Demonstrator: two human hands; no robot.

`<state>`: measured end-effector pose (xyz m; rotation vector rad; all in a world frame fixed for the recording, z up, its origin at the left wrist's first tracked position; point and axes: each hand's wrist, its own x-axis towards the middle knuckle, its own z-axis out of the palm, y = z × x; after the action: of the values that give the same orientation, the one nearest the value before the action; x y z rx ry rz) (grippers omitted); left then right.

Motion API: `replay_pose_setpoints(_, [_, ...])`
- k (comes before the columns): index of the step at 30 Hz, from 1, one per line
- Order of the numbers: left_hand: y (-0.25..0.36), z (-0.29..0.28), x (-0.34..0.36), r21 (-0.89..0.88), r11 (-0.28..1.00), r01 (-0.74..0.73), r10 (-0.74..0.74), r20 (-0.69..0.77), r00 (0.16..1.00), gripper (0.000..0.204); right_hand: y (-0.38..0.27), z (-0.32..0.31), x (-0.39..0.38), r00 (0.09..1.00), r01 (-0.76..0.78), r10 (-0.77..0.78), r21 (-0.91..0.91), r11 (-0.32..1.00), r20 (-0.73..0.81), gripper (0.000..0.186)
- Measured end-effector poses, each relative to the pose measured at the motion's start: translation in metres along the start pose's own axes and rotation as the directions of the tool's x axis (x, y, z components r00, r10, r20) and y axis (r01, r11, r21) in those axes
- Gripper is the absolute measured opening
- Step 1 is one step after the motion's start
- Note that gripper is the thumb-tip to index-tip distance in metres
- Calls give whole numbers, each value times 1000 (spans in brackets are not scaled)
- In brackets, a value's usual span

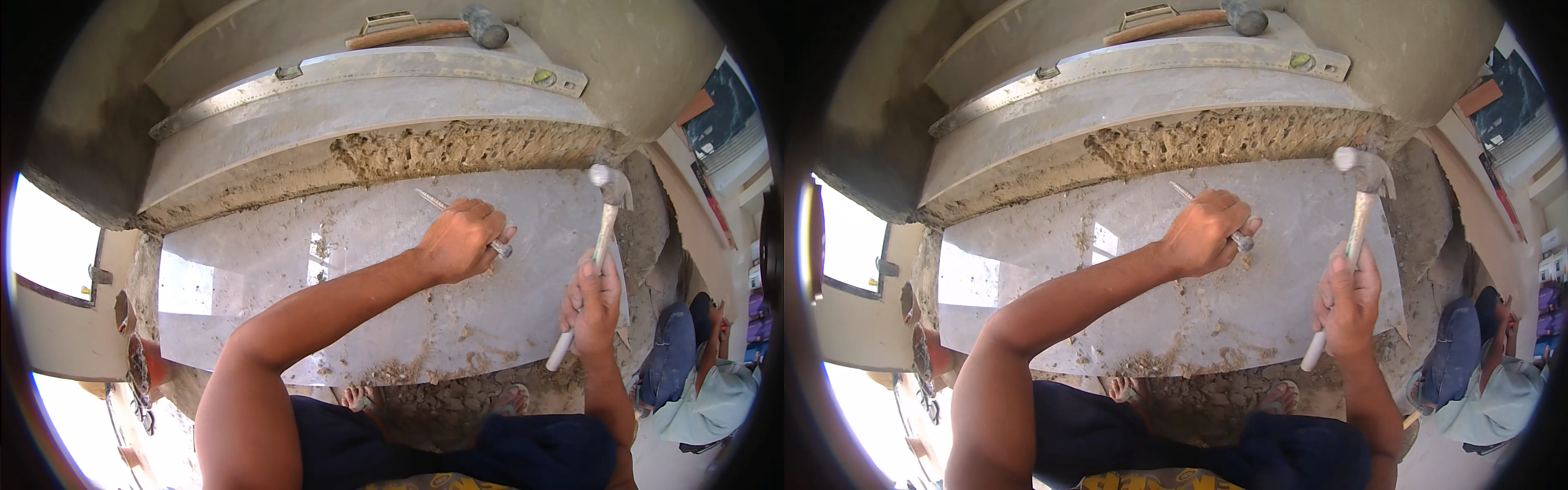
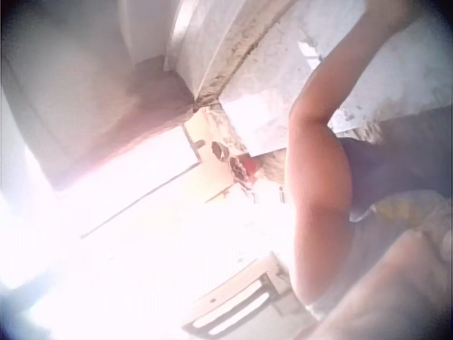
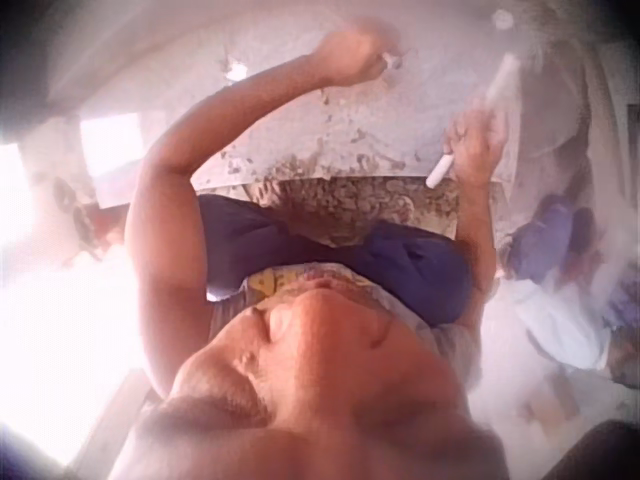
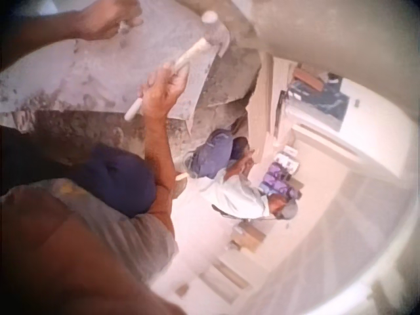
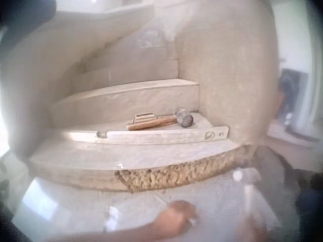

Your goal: The person installs a marble tile on a concrete step using a hammer and chisel to remove excess mortar and then positions the tile by hand.

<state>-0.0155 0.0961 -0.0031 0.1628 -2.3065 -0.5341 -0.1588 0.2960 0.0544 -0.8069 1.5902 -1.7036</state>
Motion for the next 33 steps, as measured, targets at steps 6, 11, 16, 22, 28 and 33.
replay_pose_setpoints(6, [-21, -15, -9, 45, 998, 52, -49, -62, 997, 26, 16, 17, -6, 986, -35, 31, 24, 999, 164, 22])
replay_pose_setpoints(11, [-39, -16, -1, 82, 995, 65, -47, -213, 976, 28, 17, 36, -6, 983, -15, 10, 30, 999, 182, 30])
replay_pose_setpoints(16, [-52, -22, 1, 70, 981, 183, -149, -341, 928, 32, 15, 44, -8, 982, 53, -65, 69, 996, 178, 25])
replay_pose_setpoints(22, [-58, -35, 2, 36, 952, 304, -271, -362, 892, 34, 5, 52, -9, 976, 166, -164, -4, 986, 142, 23])
replay_pose_setpoints(28, [-58, -42, 12, 0, 949, 314, -288, -399, 870, 33, 4, 68, -4, 903, 380, -333, -141, 914, 272, 22])
replay_pose_setpoints(33, [-60, -50, 20, -23, 900, 435, -406, -407, 818, 36, -5, 88, 3, 885, 455, -418, -189, 870, 205, 21])
